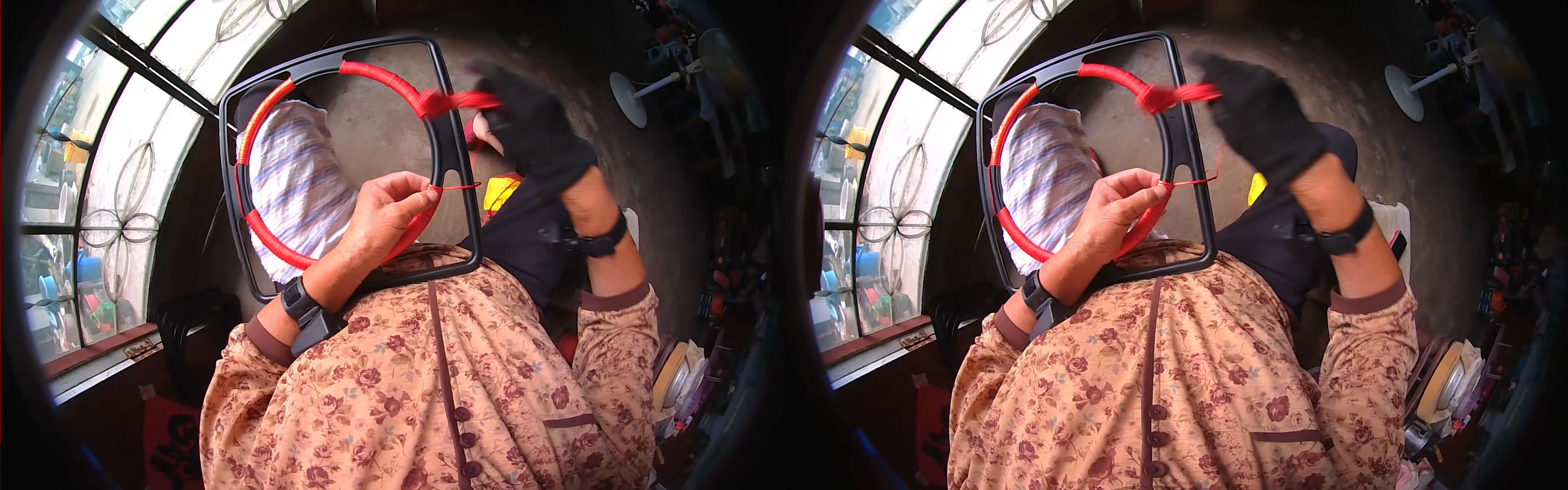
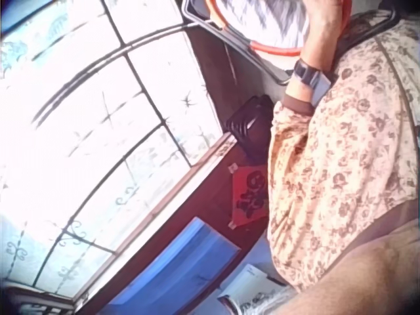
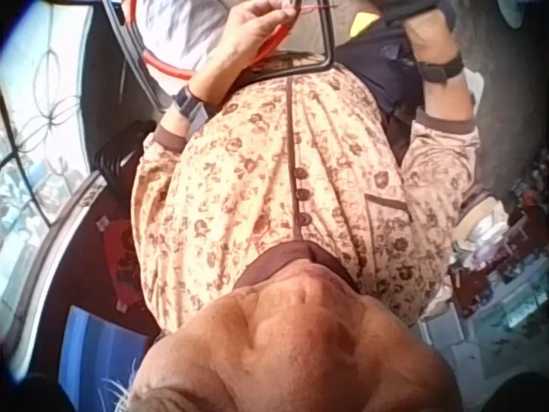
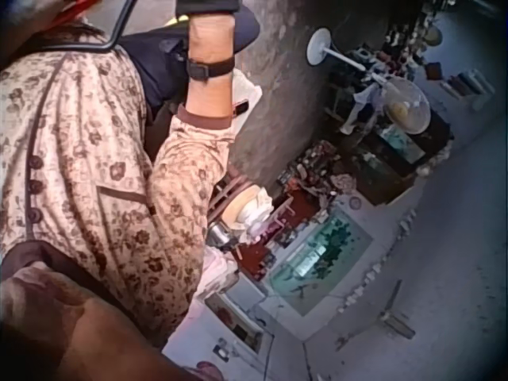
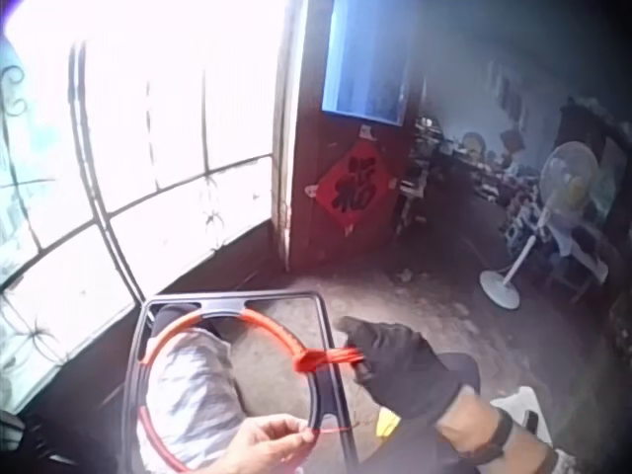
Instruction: Wrapping a square plastic frame structure with red decorative cord or nylon string.
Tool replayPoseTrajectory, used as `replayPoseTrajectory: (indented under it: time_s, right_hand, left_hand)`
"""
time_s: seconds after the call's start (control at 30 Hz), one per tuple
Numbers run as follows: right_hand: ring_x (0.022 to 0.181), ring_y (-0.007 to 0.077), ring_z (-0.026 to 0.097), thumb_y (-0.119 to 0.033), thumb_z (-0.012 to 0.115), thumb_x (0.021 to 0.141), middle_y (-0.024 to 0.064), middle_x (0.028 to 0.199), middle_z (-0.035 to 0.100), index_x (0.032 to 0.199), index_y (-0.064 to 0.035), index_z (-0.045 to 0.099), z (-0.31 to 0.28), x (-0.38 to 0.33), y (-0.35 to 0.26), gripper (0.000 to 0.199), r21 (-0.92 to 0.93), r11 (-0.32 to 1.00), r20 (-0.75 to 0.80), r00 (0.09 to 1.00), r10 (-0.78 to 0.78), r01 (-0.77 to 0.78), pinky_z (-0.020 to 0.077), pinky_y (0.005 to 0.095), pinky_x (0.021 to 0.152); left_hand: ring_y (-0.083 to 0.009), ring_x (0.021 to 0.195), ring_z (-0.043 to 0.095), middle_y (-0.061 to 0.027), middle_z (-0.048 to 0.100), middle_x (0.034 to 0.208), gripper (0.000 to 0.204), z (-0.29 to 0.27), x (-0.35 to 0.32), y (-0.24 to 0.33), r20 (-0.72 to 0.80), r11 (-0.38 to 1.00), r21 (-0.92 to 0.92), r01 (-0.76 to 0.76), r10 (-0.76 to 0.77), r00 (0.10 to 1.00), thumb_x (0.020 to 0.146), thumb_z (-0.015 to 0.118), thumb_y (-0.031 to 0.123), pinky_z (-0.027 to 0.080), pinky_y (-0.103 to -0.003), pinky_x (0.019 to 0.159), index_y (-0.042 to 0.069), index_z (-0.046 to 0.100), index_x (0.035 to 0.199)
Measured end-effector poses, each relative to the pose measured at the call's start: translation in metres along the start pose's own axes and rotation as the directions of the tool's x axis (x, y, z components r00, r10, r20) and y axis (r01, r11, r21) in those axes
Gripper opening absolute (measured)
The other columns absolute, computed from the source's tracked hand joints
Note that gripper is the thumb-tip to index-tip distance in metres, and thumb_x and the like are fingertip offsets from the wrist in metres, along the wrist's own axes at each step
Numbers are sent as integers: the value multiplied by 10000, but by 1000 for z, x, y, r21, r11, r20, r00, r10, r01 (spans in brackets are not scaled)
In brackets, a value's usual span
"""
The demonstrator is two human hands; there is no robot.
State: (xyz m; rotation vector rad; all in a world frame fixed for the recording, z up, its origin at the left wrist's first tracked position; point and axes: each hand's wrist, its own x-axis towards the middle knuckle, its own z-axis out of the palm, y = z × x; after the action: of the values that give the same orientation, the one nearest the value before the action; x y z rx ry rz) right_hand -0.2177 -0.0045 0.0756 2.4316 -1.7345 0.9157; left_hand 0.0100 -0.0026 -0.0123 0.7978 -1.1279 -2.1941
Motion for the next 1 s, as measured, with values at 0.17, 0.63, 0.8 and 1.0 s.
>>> replayPoseTrajectory:
  time_s: [0.17,0.63,0.8,1.0]
  right_hand:
    - [985,242,588,-161,626,678,65,945,619,913,-115,631,47,30,-35,240,-324,795,310,851,-423,513,431,368,886]
    - [1081,294,534,-82,696,658,111,1069,587,1013,-83,614,-11,-31,-44,364,258,962,253,956,-152,84,420,400,919]
    - [1107,273,529,-103,677,683,85,1068,590,928,-85,641,6,-46,-56,247,64,988,157,977,-148,139,416,394,916]
    - [1075,254,547,-113,681,694,72,1032,603,923,-97,641,13,-52,-53,233,51,981,142,971,-195,189,407,402,943]
  left_hand:
    - [-150,1012,535,-113,585,1086,122,-2,1,0,-82,745,646,-167,285,955,827,687,118,405,-265,874,14,673,889]
    - [-148,770,619,-82,626,913,112,2,5,8,156,962,-260,79,-39,987,892,546,77,516,-250,702,9,553,979]
    - [-171,653,629,-107,631,848,75,2,6,9,173,942,-282,180,-135,976,896,519,82,527,-269,646,22,525,943]
    - [-173,683,631,-105,628,875,57,3,4,12,192,930,-314,192,-136,972,891,518,59,530,-289,679,29,511,938]
